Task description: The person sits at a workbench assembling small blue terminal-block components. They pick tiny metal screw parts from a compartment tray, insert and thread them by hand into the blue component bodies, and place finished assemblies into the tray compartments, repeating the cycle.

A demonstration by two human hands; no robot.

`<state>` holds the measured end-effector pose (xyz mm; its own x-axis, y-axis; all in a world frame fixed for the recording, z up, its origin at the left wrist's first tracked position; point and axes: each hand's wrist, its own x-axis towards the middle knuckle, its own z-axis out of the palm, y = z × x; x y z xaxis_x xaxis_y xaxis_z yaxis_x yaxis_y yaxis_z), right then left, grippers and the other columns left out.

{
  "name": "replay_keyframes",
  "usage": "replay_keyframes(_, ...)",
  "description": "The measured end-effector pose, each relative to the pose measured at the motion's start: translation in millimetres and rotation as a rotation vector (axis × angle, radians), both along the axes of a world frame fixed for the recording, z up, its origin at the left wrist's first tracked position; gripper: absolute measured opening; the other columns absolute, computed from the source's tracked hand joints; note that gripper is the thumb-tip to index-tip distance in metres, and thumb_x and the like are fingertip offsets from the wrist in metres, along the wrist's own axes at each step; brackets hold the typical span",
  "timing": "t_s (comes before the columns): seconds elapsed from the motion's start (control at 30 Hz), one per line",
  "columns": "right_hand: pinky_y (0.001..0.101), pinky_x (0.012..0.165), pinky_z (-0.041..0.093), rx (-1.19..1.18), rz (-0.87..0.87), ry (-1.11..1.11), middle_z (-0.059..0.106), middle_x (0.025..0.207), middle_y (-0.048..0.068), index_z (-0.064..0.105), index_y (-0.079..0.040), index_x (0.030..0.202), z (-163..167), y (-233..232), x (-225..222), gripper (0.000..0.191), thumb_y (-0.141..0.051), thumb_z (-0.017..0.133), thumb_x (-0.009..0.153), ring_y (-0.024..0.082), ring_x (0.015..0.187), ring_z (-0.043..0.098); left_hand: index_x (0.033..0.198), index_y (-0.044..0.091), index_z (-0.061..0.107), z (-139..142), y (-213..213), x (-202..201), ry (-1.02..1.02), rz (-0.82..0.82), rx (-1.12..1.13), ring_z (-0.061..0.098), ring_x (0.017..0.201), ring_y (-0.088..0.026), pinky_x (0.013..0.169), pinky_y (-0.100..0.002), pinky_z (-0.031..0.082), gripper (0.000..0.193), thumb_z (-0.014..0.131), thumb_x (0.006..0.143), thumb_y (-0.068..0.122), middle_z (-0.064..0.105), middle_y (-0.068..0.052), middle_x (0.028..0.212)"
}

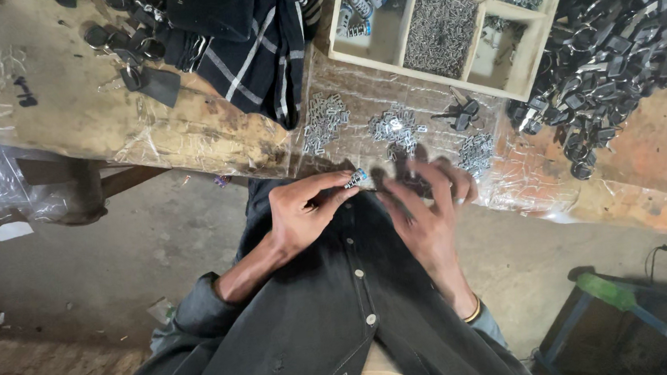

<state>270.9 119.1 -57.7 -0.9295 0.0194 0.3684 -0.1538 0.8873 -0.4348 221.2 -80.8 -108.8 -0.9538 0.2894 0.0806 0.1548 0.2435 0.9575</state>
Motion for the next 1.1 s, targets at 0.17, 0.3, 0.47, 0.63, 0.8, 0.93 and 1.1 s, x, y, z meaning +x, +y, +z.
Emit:
replay_keyframes(0.17, 0.0418, 0.097, 0.040, -0.173, 0.099, -0.080, 0.070, 0.106, 0.001, 0.074, -0.012, 0.103, -17.2, 2.2, 7.1, 0.027, -0.004, 0.087, 0.081, 0.025, 0.105, 0.061, 0.105, 0.003, 0.077, -1.8, -0.4, 0.5, -0.076, 0.019, 0.025, 0.073, 0.075, -0.008, 0.062, -0.022, 0.056, 0.022, 0.087, 0.087, 0.010, 0.080, -0.008, 0.105)
replay_keyframes(0.3, 0.0383, 0.090, 0.043, -0.345, 0.087, -0.087, 0.070, 0.101, 0.005, 0.075, -0.009, 0.105, -25.1, -5.4, 4.9, 0.025, 0.000, 0.083, 0.084, 0.026, 0.099, 0.061, 0.105, 0.005, 0.079, -3.0, 0.3, -0.4, -0.117, 0.025, 0.010, 0.069, 0.067, -0.006, 0.057, -0.022, 0.053, 0.023, 0.088, 0.084, 0.010, 0.081, -0.006, 0.102)
replay_keyframes(0.47, 0.0358, 0.091, 0.046, -0.494, 0.027, -0.140, 0.071, 0.103, 0.007, 0.073, -0.004, 0.110, -16.6, -16.6, -1.9, 0.025, 0.006, 0.076, 0.088, 0.025, 0.097, 0.062, 0.106, 0.007, 0.078, -3.9, -2.4, -0.9, -0.069, 0.011, -0.009, 0.071, 0.070, -0.006, 0.058, -0.022, 0.053, 0.025, 0.088, 0.083, 0.011, 0.080, -0.006, 0.104)
replay_keyframes(0.63, 0.0310, 0.090, 0.052, -0.762, -0.067, -0.198, 0.071, 0.101, 0.005, 0.064, -0.004, 0.115, -13.9, -27.7, -9.1, 0.027, -0.002, 0.077, 0.091, 0.019, 0.096, 0.065, 0.108, 0.007, 0.078, -6.0, -4.9, -0.4, -0.096, -0.025, 0.000, 0.076, 0.079, -0.011, 0.061, -0.023, 0.056, 0.023, 0.085, 0.086, 0.009, 0.080, -0.006, 0.108)
replay_keyframes(0.8, 0.0368, 0.090, 0.041, -0.350, -0.014, -0.130, 0.074, 0.094, 0.004, 0.066, -0.007, 0.111, -6.8, -27.4, -10.5, 0.033, -0.004, 0.084, 0.084, 0.022, 0.089, 0.062, 0.112, 0.007, 0.076, -10.8, -7.5, 0.7, 0.089, -0.085, -0.010, 0.079, 0.094, -0.020, 0.073, -0.028, 0.063, 0.023, 0.080, 0.089, 0.006, 0.077, -0.008, 0.116)
replay_keyframes(0.93, 0.0375, 0.095, 0.040, -0.244, 0.043, -0.247, 0.076, 0.102, -0.004, 0.071, -0.020, 0.108, 7.7, -27.1, -21.5, 0.027, -0.013, 0.088, 0.088, 0.020, 0.095, 0.063, 0.104, 0.006, 0.078, -7.8, -17.0, -1.9, 0.129, -0.057, -0.061, 0.080, 0.090, -0.021, 0.071, -0.028, 0.062, 0.018, 0.083, 0.087, 0.007, 0.079, -0.009, 0.110)
replay_keyframes(1.1, 0.0501, 0.100, 0.033, -0.053, 0.163, -0.085, 0.059, 0.124, 0.012, 0.074, -0.018, 0.115, 21.5, -41.5, -39.5, 0.041, -0.027, 0.085, 0.076, 0.035, 0.115, 0.049, 0.105, 0.001, 0.076, 4.3, -40.0, -6.4, 0.108, 0.114, -0.003, 0.079, 0.099, -0.022, 0.084, -0.029, 0.064, 0.022, 0.086, 0.085, 0.005, 0.078, -0.013, 0.109)
